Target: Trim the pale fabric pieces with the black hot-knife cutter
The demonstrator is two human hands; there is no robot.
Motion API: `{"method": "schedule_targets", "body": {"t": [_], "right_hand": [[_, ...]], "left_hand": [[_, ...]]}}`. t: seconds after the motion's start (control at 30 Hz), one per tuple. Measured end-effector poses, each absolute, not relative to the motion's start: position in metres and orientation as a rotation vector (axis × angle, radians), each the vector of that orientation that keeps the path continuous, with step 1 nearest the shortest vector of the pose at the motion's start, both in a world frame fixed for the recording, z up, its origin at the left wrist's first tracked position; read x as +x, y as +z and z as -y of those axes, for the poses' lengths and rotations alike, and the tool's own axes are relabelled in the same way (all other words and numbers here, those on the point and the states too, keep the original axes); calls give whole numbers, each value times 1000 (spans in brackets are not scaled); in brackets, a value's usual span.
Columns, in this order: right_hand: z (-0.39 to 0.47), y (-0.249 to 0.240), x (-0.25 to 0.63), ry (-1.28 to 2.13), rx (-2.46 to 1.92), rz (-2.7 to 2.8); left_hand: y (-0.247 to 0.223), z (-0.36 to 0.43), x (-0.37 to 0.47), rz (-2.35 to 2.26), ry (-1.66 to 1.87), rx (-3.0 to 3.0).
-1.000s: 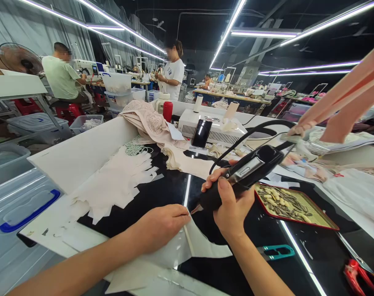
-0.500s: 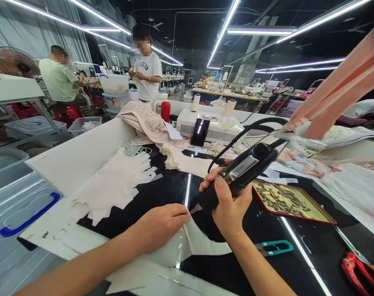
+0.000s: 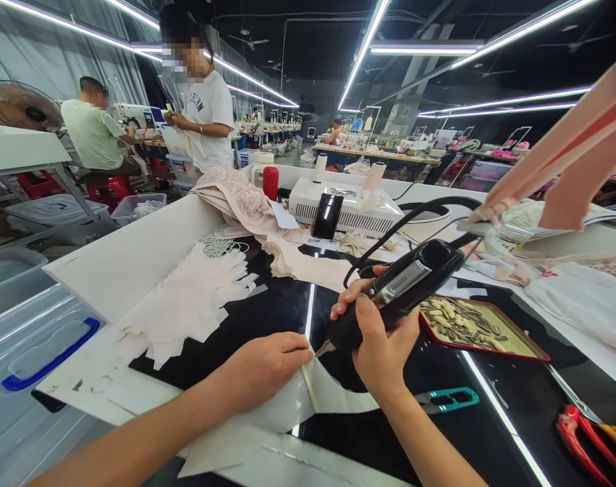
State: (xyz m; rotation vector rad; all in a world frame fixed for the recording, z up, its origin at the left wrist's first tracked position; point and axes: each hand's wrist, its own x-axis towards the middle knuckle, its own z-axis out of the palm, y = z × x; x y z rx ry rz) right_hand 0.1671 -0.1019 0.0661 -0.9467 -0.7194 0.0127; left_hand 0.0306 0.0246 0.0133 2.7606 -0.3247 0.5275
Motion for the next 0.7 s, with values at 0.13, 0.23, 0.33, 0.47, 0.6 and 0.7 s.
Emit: {"method": "schedule_targets", "body": {"t": [0.13,0.23,0.33,0.47,0.6,0.7], "right_hand": [[105,71,168,16,-936,707],[111,75,170,0,-920,696],[116,76,170,-9,-930,705],[119,73,169,-13,-955,698],[117,72,169,-11,-957,701],[115,72,168,-2,-944,708]], "left_hand": [[13,-27,30,347,538,2773],[15,-26,30,411,577,2826],[19,-21,32,470,592,2860],[22,-13,36,452,506,2862],[20,-12,34,415,467,2849],[19,-13,31,392,467,2806]]}}
